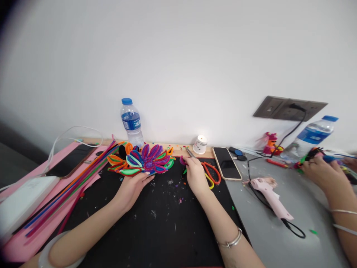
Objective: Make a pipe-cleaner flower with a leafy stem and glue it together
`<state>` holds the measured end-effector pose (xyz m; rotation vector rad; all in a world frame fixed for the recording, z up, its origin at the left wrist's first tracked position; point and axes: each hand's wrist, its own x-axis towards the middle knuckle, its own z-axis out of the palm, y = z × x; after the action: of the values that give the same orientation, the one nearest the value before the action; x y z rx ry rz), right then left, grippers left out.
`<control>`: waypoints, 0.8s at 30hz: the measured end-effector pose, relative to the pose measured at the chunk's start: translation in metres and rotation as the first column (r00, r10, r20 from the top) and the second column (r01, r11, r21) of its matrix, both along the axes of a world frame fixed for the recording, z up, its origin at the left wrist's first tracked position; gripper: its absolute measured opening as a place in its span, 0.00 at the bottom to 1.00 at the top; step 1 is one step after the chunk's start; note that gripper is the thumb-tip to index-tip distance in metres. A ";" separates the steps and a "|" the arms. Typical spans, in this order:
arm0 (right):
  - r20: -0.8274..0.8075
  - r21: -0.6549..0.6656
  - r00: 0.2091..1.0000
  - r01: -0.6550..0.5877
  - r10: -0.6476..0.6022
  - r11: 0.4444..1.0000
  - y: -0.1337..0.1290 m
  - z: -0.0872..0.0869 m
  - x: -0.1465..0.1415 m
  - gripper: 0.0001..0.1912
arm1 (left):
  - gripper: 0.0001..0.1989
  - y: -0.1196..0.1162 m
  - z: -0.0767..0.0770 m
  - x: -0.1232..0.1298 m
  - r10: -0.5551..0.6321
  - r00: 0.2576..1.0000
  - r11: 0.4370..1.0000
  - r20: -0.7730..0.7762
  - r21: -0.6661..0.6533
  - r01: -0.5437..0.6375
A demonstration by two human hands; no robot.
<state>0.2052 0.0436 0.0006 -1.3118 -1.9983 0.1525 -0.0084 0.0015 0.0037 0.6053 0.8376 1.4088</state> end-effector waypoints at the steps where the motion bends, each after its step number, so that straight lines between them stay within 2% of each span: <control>1: -0.057 0.007 0.998 0.009 -0.008 1.000 -0.002 0.002 -0.001 0.18 | 0.16 0.000 0.000 0.000 -0.003 1.000 1.000 -0.002 -0.004 0.003; 3: -0.168 -0.004 0.985 0.044 -0.044 0.999 -0.006 0.007 -0.001 0.16 | 0.17 -0.001 0.001 0.001 -0.012 1.000 1.000 -0.005 -0.013 0.012; 6: -0.347 -0.071 0.933 0.076 -0.096 0.995 -0.011 0.013 -0.002 0.09 | 0.18 -0.001 0.001 0.001 -0.037 0.999 0.999 0.002 -0.031 0.037; 11: -0.619 -0.165 0.781 -0.032 -0.078 0.986 -0.014 0.014 -0.006 0.05 | 0.17 -0.001 0.000 0.001 -0.065 0.998 0.997 0.016 -0.051 0.066; 16: -0.733 -0.161 0.678 -0.098 -0.053 0.982 -0.016 0.016 -0.011 0.08 | 0.19 -0.001 -0.001 0.002 -0.078 0.997 0.996 0.005 -0.045 0.078; 19: -0.719 -0.138 0.694 -0.099 -0.031 0.985 -0.018 0.018 -0.012 0.06 | 0.21 -0.002 -0.001 0.003 -0.095 0.995 0.995 -0.002 -0.040 0.095; 24: -0.558 -0.006 0.828 -0.065 0.050 0.998 -0.027 0.027 -0.013 0.02 | 0.19 -0.003 0.001 0.004 -0.110 0.994 0.994 -0.024 -0.019 0.110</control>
<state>0.1927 0.0170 0.0272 -1.0609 -1.5302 0.5313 -0.0042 -0.0019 0.0042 0.6467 0.8235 1.2951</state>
